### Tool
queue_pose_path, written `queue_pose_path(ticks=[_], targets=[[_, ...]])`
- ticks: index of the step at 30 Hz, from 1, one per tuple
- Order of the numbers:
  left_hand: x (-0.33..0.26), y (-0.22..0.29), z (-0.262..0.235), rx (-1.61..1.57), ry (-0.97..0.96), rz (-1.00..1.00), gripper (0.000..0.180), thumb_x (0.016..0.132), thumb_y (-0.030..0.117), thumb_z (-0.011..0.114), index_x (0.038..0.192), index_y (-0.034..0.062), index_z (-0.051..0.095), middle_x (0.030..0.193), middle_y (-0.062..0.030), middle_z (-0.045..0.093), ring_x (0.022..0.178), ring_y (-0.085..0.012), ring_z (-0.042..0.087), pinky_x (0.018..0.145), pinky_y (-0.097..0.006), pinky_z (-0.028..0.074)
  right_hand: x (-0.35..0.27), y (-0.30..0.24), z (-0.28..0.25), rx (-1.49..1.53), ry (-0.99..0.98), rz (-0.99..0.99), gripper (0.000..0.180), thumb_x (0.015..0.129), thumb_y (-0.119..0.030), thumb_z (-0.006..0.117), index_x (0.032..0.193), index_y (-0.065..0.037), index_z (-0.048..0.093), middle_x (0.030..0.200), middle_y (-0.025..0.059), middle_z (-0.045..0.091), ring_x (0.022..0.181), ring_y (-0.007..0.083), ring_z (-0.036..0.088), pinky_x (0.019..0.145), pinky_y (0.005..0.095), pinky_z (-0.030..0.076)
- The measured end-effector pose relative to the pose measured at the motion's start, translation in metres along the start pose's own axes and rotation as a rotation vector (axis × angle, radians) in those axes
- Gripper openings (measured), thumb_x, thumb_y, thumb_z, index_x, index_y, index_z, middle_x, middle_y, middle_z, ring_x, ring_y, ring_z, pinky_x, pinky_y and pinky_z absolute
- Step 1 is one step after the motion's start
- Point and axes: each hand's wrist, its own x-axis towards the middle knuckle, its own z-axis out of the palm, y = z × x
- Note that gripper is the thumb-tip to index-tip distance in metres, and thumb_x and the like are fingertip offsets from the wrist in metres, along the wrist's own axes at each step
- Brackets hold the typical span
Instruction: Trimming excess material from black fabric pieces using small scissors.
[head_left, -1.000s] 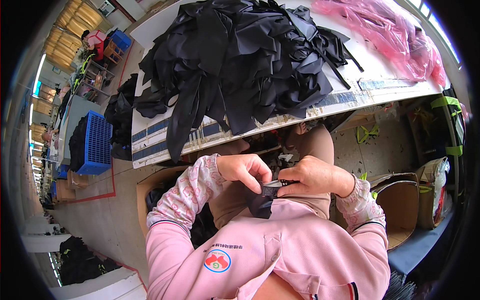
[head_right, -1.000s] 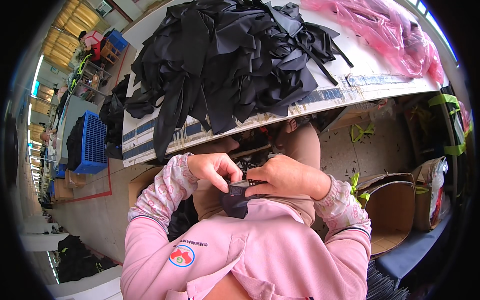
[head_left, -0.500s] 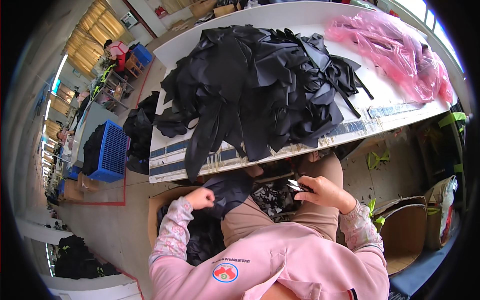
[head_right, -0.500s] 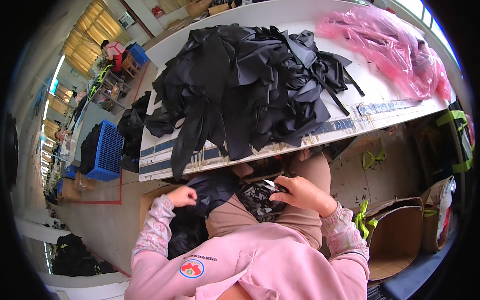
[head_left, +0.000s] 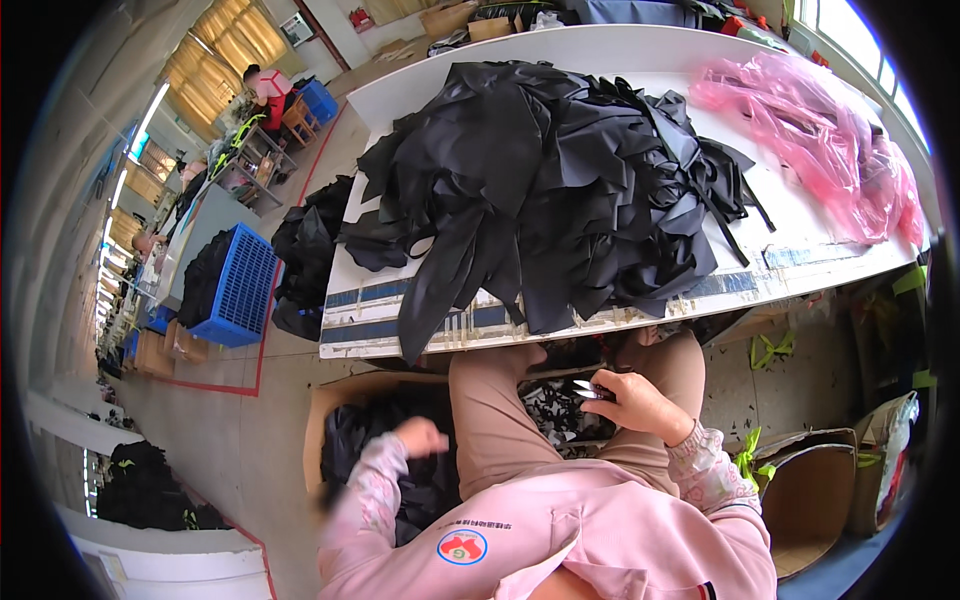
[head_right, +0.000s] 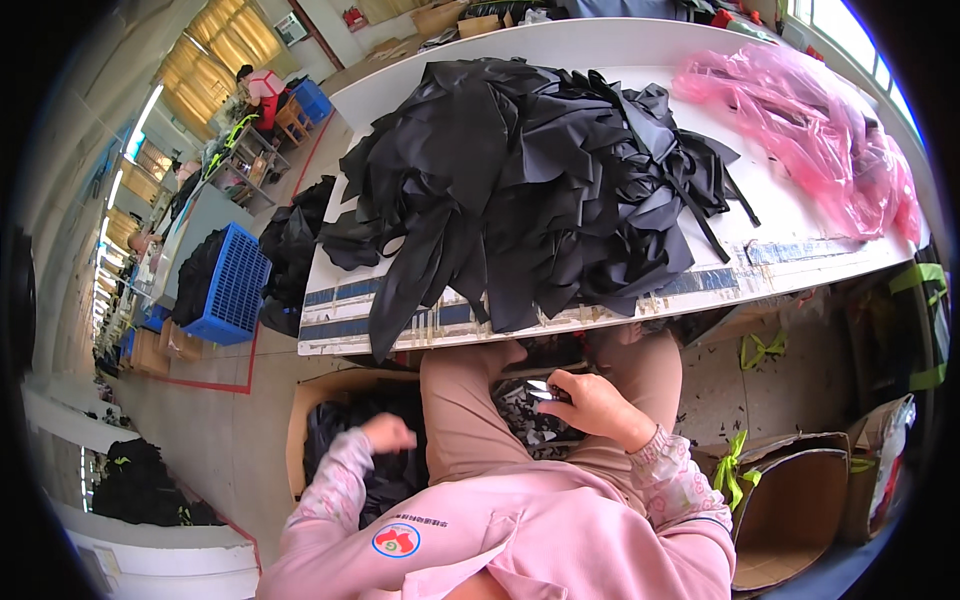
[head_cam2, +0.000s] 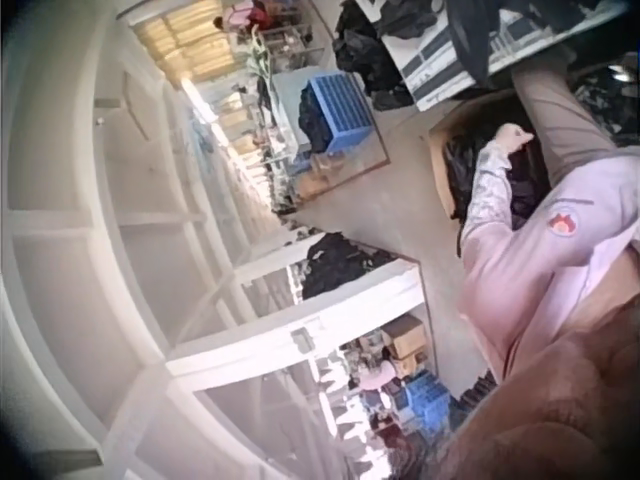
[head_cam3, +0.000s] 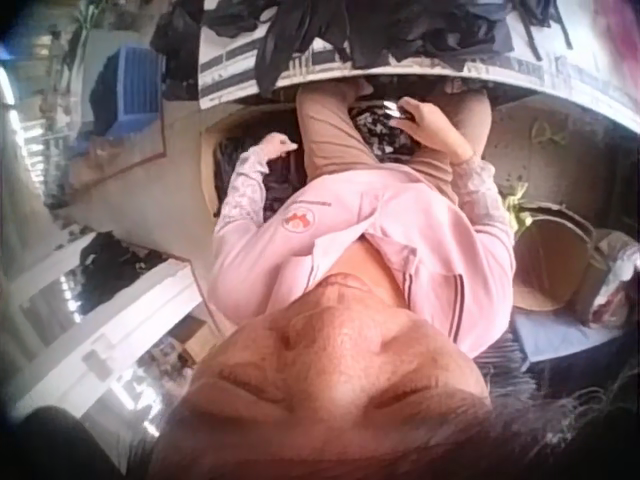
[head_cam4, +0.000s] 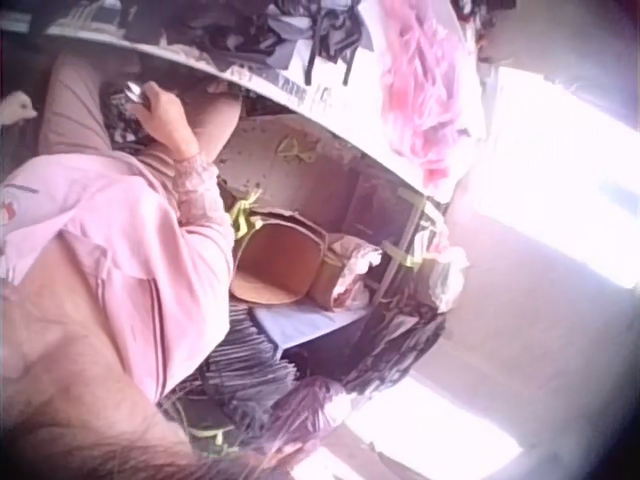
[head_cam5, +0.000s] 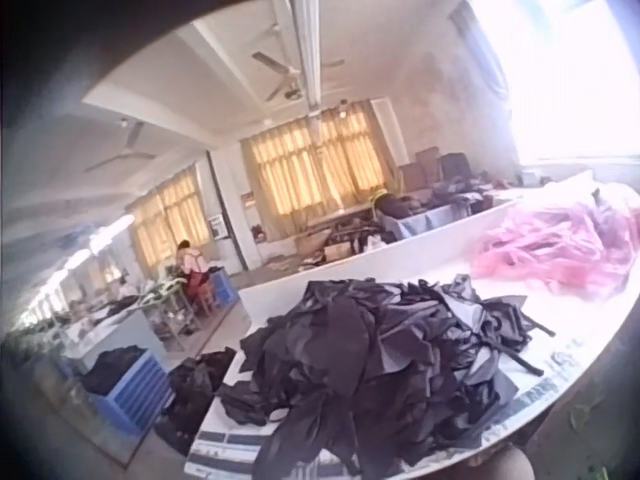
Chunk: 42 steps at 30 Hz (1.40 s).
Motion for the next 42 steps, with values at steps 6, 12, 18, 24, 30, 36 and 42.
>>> queue_pose_path(ticks=[6,12,18,24,30,36,42], targets=[[0.024,0.068,-0.099,0.213,1.340,0.338,0.023,0.078,0.020,0.071,0.095,0.0088,0.062,0.084,-0.0097,0.060,0.084,-0.0301,0.061,0.076,-0.042,0.049,0.001,-0.004,0.017,0.040,-0.011,-0.061,0.030,0.082,-0.029,0.071,0.089,-0.002,0.059,0.071,0.0193,0.062,0.070,0.0402,0.061,0.061,0.0438,0.048],[0.054,0.039,-0.107,0.219,1.182,0.227,0.011,0.079,0.013,0.067,0.087,0.0062,0.064,0.088,-0.0140,0.060,0.082,-0.0341,0.060,0.077,-0.043,0.049,-0.012,0.002,0.010,0.011,-0.017,-0.053,0.030,0.082,-0.028,0.071,0.091,-0.001,0.060,0.074,0.0194,0.063,0.071,0.0401,0.061,0.062,0.0433,0.048],[-0.006,0.102,-0.129,-0.872,0.984,0.744,0.010,0.086,0.003,0.061,0.095,0.0018,0.062,0.095,-0.0051,0.062,0.080,-0.0186,0.058,0.076,-0.027,0.048,-0.006,0.014,0.010,0.142,0.064,-0.008,0.024,0.086,-0.024,0.067,0.090,-0.001,0.061,0.073,0.0187,0.062,0.068,0.0391,0.059,0.062,0.0398,0.048],[-0.099,0.176,-0.128,-1.503,0.393,1.243,0.035,0.089,0.006,0.053,0.124,0.0031,0.054,0.132,-0.0147,0.054,0.125,-0.0292,0.050,0.108,-0.048,0.036,0.030,-0.014,0.024,0.552,0.076,0.187,0.017,0.095,-0.016,0.056,0.096,0.001,0.060,0.067,0.0088,0.062,0.063,0.0157,0.059,0.063,0.0309,0.048],[-0.142,0.181,-0.110,-1.412,0.361,1.161,0.016,0.073,0.003,0.061,0.087,0.0034,0.053,0.095,-0.0160,0.061,0.097,-0.0327,0.060,0.090,-0.048,0.046,0.047,-0.014,0.039,0.856,0.347,0.051,0.021,0.096,-0.012,0.056,0.114,0.000,0.055,0.083,0.0049,0.065,0.077,0.0088,0.060,0.074,0.0237,0.047],[-0.145,0.232,-0.131,-0.965,-0.448,1.813,0.013,0.077,0.013,0.065,0.082,0.0042,0.057,0.088,-0.0171,0.061,0.078,-0.0302,0.051,0.071,-0.044,0.042,0.046,-0.053,-0.005,0.650,0.599,-0.282,0.029,0.091,-0.008,0.063,0.117,-0.001,0.053,0.104,0.0075,0.067,0.084,0.0088,0.061,0.070,0.0232,0.049],[-0.131,0.267,-0.126,-1.079,-0.418,1.708,0.015,0.072,0.012,0.060,0.084,0.0049,0.057,0.083,-0.0129,0.060,0.076,-0.0256,0.047,0.072,-0.038,0.037,0.036,-0.099,-0.041,0.647,0.114,-0.470,0.050,0.089,-0.020,0.068,0.130,-0.001,0.049,0.118,0.0095,0.064,0.100,0.0121,0.058,0.082,0.0265,0.048]])
